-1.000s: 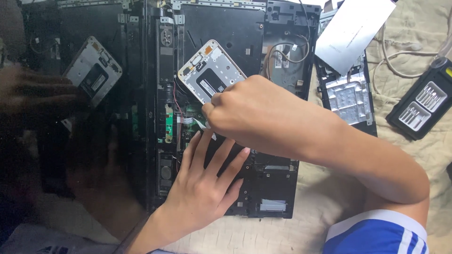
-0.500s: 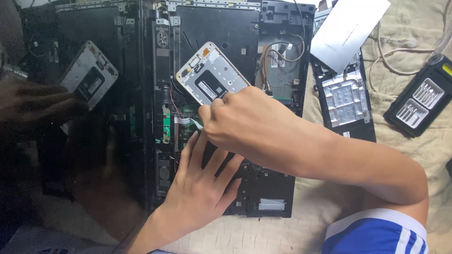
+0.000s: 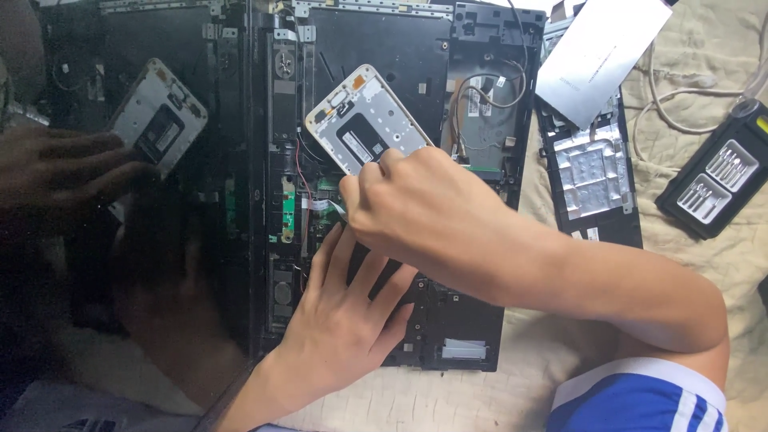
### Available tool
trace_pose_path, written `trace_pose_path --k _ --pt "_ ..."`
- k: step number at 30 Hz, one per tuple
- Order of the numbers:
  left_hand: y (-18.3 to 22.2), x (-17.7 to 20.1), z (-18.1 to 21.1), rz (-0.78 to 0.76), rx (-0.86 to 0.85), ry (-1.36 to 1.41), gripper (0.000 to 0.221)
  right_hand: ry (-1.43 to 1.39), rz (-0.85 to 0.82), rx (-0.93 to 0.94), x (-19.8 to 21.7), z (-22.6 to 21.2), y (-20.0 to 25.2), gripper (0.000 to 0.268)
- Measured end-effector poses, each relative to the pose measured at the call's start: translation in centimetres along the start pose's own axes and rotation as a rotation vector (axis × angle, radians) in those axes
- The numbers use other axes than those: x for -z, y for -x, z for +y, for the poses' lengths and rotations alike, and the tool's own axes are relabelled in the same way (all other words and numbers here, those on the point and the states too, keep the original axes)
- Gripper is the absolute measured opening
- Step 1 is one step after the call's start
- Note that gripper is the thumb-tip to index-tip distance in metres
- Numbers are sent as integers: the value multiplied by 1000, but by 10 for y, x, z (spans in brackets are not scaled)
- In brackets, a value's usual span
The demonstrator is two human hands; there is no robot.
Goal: The person is disassembling a laptop and a smartphone, handling internal components like the battery and frame.
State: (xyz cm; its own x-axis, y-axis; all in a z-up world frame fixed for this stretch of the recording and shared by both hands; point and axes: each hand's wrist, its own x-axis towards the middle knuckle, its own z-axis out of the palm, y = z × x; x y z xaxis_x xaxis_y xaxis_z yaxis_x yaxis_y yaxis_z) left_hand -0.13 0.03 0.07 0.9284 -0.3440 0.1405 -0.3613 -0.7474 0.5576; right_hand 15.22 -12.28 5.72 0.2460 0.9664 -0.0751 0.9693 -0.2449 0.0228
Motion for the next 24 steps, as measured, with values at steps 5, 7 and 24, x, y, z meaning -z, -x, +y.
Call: trace_pose_path --k 5,7,24 --pt "-2 2 1 48 23 47 54 234 22 -79 -3 -10 0 10" --pt "-2 1 1 70 23 47 55 253 27 -84 -4 -7 -1 12" --pt "-1 -1 -1 54 16 27 67 94 166 -164 -13 19 -6 11"
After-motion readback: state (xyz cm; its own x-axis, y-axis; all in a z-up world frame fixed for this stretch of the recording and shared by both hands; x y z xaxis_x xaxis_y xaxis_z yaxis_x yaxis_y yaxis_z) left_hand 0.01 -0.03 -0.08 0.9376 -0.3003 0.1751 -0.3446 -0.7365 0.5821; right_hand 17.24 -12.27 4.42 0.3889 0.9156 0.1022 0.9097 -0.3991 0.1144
